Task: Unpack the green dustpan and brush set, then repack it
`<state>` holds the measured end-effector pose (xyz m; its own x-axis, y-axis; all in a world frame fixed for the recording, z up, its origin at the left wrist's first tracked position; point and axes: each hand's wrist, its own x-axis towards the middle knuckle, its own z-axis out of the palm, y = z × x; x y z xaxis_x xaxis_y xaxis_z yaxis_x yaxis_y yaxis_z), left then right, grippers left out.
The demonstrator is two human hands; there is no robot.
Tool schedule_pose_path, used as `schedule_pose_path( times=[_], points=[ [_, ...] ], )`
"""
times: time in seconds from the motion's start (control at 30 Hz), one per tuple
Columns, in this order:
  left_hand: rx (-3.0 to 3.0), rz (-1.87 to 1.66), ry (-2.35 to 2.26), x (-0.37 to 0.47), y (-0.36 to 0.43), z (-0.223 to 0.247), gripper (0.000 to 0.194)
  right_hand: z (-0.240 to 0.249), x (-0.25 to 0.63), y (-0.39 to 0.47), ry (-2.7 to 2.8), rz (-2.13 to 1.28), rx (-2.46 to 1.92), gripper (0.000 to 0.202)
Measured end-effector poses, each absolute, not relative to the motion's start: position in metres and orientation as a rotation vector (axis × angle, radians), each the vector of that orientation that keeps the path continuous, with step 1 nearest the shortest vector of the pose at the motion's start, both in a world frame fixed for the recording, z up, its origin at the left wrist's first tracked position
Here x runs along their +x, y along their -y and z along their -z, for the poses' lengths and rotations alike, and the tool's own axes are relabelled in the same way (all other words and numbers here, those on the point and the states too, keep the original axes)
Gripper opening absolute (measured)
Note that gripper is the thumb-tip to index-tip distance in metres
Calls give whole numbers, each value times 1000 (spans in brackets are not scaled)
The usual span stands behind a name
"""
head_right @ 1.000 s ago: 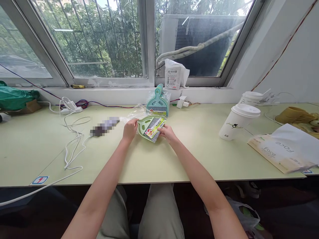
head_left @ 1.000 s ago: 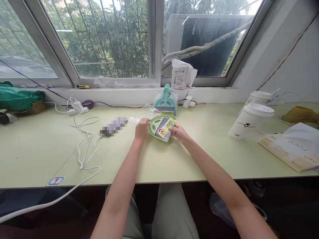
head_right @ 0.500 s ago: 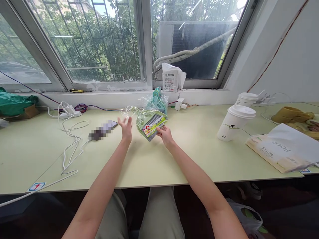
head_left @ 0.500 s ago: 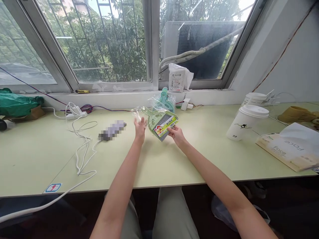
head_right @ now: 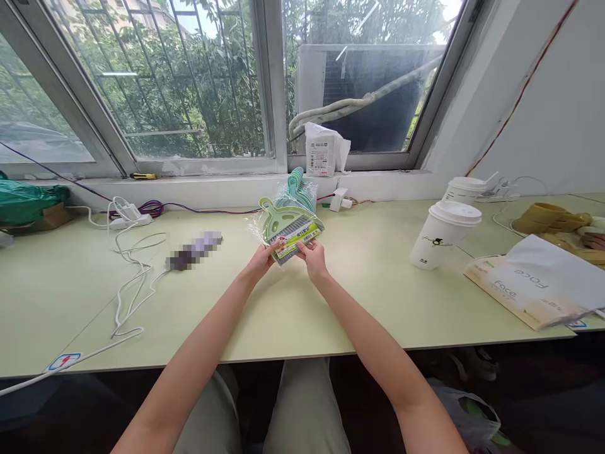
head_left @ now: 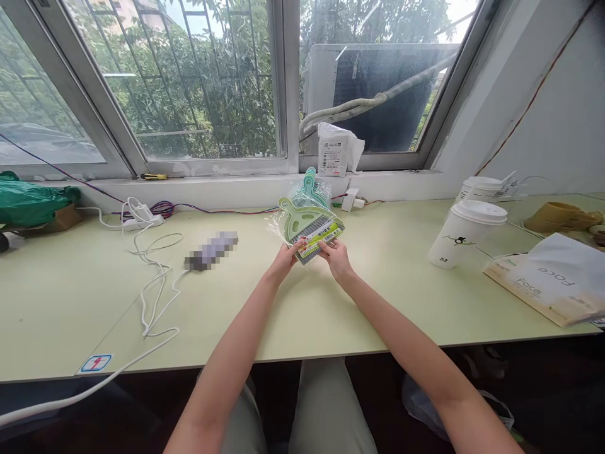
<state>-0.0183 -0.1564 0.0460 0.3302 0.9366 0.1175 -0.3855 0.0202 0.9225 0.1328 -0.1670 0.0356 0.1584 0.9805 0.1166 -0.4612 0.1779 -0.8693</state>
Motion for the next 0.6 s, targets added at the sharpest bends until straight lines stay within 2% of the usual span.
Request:
schedule_pose_path(
  times=[0.27,0.33,0.47,0.6],
  points=[
    [1232,-761,-597,-18,168,-52,57,-41,138,168,794,-1089,-782,33],
    [1210,-811,-565,-17,166,-51,55,-41,138,167,781,-1100,-773,33],
    [1126,-1134,-556,-18,160,-51,53,-38,135,165,793,-1195,-747,37],
    [1114,-1112,-596,-17,163,-50,50,-33,135,163,791,-1233,-688,42]
  ],
)
